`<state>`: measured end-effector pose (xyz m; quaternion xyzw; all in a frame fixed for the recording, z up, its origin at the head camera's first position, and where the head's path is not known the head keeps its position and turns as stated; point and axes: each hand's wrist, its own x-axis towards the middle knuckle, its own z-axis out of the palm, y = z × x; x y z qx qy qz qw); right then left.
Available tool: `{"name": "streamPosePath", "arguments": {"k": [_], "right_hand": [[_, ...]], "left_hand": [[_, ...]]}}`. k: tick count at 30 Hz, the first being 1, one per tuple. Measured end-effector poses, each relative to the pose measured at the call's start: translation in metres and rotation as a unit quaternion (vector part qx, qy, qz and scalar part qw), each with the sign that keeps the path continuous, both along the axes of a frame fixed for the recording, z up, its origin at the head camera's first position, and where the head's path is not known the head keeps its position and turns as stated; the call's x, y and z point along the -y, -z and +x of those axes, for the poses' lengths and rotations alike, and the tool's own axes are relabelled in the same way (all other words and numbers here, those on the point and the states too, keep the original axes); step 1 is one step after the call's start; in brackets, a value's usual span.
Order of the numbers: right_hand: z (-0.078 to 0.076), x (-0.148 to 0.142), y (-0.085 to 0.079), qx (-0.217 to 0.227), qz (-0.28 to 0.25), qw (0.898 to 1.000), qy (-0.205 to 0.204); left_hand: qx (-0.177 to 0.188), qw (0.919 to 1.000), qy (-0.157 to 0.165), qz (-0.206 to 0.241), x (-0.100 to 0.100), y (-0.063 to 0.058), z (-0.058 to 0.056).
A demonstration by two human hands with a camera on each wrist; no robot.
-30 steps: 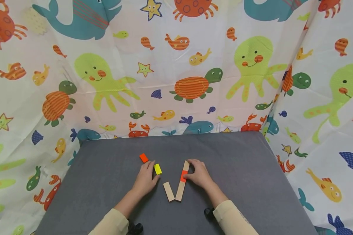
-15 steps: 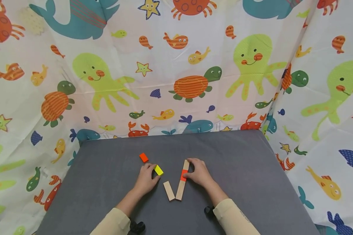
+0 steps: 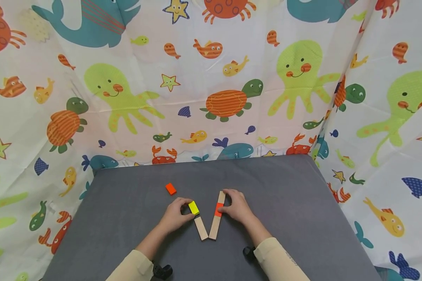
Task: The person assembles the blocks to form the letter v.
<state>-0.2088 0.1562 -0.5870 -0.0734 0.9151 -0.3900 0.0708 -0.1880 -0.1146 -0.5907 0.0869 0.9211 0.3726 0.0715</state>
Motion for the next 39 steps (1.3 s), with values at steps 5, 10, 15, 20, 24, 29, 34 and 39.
{"name": "streamPosePath", "arguments": {"k": [5,10,15,20,24,29,34,39], "right_hand": [[-0.001,0.0003,0.0,-0.004,0.002,1.0,0.001],[0.0009,0.0002,0.0018,0.0,0.008,1.0,0.003],[0.0018,0.0004,0.002,0.006,0.003,1.0,0.005],[0.0009,0.001,0.0016,0.003,0.003,1.0,0.005],[0.0006,0.0017,0.0012,0.005,0.005,1.0,0.005],[-0.0003,0.0015,0.0018,0.01,0.006,1.0,0.011],[-0.0017,0.0015,0.0037,0.006,0.008,1.0,0.01],[-0.0014,0.0012,0.0046,0.007,0.008,1.0,0.008]], "left_hand": [[0.002,0.9999,0.009,0.004,0.0013,0.0002,0.0006],[0.006,0.9998,0.02,0.004,0.0015,0.0052,0.0036],[0.005,0.9997,0.022,0.003,0.0018,0.0081,0.0044],[0.001,0.9998,0.021,0.0,0.0005,0.006,0.003],[0.0,0.9997,0.022,-0.009,-0.001,0.0049,0.0032],[0.002,0.9997,0.023,-0.01,-0.0032,0.0039,0.0033],[-0.003,0.9999,0.014,-0.001,-0.0011,0.004,0.0012],[-0.033,0.9992,-0.023,0.001,0.0061,0.0038,-0.0051]]}}
